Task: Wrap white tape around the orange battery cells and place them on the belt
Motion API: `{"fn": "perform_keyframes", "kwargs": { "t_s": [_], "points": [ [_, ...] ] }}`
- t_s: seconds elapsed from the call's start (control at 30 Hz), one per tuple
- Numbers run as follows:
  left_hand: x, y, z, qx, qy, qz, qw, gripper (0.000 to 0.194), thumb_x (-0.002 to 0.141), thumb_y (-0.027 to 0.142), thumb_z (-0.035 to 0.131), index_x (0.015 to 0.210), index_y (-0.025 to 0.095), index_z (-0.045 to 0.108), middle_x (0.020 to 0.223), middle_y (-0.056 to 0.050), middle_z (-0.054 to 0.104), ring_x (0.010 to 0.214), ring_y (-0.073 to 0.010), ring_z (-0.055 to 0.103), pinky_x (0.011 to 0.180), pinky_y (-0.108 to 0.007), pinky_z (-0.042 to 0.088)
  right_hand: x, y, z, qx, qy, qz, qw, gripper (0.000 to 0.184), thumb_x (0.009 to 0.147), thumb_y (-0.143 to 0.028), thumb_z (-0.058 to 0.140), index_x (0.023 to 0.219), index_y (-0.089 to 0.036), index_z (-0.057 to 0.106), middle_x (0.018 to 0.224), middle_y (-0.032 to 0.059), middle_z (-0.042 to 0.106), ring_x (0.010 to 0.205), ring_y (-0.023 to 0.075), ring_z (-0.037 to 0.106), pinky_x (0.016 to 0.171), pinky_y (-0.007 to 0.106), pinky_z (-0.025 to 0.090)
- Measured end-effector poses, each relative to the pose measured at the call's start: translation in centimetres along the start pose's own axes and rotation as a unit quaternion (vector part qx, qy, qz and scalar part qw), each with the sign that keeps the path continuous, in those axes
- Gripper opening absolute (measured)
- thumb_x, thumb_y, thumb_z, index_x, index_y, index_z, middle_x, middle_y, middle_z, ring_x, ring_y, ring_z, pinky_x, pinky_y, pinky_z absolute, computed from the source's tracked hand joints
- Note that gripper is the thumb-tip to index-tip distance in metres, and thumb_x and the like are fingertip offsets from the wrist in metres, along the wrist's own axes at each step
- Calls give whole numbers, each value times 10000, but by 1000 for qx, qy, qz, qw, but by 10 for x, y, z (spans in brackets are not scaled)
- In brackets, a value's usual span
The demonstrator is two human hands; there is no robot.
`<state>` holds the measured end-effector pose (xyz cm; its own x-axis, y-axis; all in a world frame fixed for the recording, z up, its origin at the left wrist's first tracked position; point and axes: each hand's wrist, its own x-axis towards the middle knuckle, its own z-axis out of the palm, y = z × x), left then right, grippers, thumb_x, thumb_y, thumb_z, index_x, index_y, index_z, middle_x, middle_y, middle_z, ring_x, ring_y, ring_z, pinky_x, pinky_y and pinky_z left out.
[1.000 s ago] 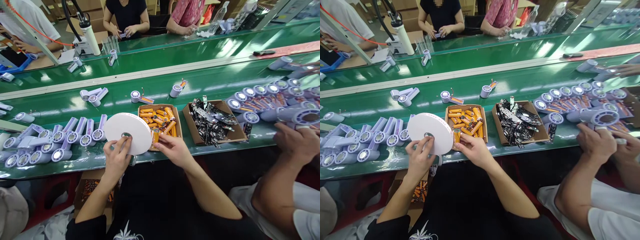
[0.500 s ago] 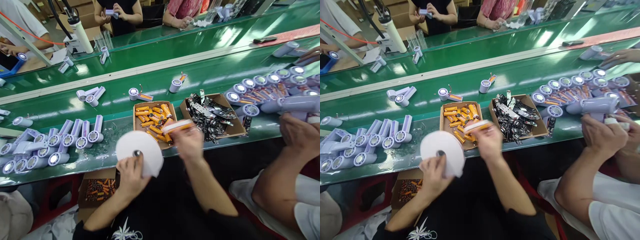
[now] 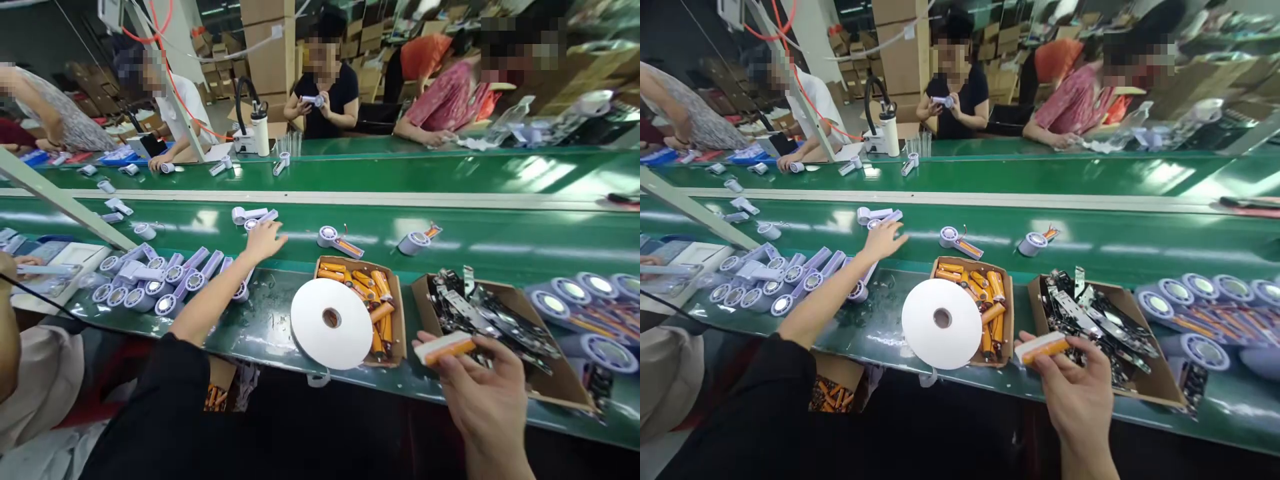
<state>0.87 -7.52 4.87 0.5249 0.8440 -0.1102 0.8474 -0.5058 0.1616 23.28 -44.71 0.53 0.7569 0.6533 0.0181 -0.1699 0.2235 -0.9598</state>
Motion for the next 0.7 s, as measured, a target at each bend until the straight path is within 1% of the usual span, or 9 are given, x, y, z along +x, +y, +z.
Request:
{"fn": "perform_keyframes", "kwargs": {
  "t_s": [0.07, 0.13, 0.27, 0.33, 0.43, 0.5, 0.57, 0.63, 0.7],
  "points": [
    [30, -25, -3, 25, 12, -54, 998, 623, 1028, 417, 482, 1567, 104, 480, 1584, -236, 389, 1512, -370, 316, 1249, -572, 334, -6, -8, -13, -28, -6, 18, 999, 568, 744, -332, 946, 1101, -298, 504, 896, 67, 802, 908, 353, 794, 678, 405, 692],
    [49, -42, -2, 34, -9, -53, 998, 545, 995, 325, 517, 1477, 75, 567, 1497, -254, 465, 1462, -366, 387, 1223, -558, 365, -8, -13, -26, -57, 5, 30, 998, 589, 730, -375, 949, 1077, -300, 478, 862, 76, 798, 869, 370, 792, 680, 436, 694],
    [64, -46, 16, 19, -65, 62, 996, 389, 890, 230, 626, 1259, 154, 726, 1447, -156, 551, 1377, -273, 483, 1207, -428, 404, 12, -20, -49, -156, -29, 90, 983, 638, 653, -467, 962, 1088, -278, 535, 819, 123, 787, 793, 401, 784, 654, 443, 693],
    [69, -39, 26, 10, -82, 107, 991, 344, 819, 167, 658, 1146, 155, 765, 1447, -133, 565, 1378, -269, 474, 1177, -390, 416, 33, -29, -43, -208, -88, 104, 969, 641, 625, -459, 973, 1108, -250, 607, 842, 143, 788, 817, 401, 786, 686, 430, 697],
    [81, -32, 33, -7, -107, 127, 986, 252, 766, 152, 674, 989, 112, 785, 1294, -149, 653, 1277, -260, 534, 1092, -338, 439, 74, -42, 7, -245, -179, 47, 952, 623, 670, -431, 963, 1183, -232, 671, 945, 138, 802, 932, 352, 795, 810, 398, 692],
    [90, -33, 31, -32, -134, 134, 981, 237, 789, 246, 708, 979, 133, 794, 1158, -112, 704, 1119, -201, 600, 992, -269, 455, 104, -40, 62, -238, -222, -8, 946, 617, 724, -475, 927, 1230, -221, 681, 1021, 130, 804, 971, 317, 795, 848, 396, 684],
    [96, -38, 28, -67, -149, 140, 977, 283, 863, 360, 678, 1039, 173, 798, 1121, -59, 722, 990, -132, 621, 894, -207, 445, 137, -25, 122, -236, -285, -27, 929, 599, 782, -537, 868, 1243, -199, 689, 1066, 122, 802, 953, 289, 798, 870, 415, 677],
    [99, -42, 28, -98, -138, 138, 976, 344, 946, 427, 587, 1105, 193, 783, 1154, -31, 721, 943, -96, 618, 828, -179, 417, 167, 0, 178, -279, -350, -37, 894, 581, 875, -516, 781, 1338, -189, 655, 1081, 101, 802, 956, 255, 796, 918, 424, 658],
    [99, -43, 34, -119, -111, 132, 978, 390, 1002, 444, 497, 1158, 196, 755, 1159, -27, 717, 941, -90, 610, 801, -177, 390, 191, 30, 222, -390, -390, -83, 830, 515, 969, -405, 682, 1424, -184, 587, 1112, 82, 798, 1008, 213, 786, 952, 370, 631]
  ]
}}
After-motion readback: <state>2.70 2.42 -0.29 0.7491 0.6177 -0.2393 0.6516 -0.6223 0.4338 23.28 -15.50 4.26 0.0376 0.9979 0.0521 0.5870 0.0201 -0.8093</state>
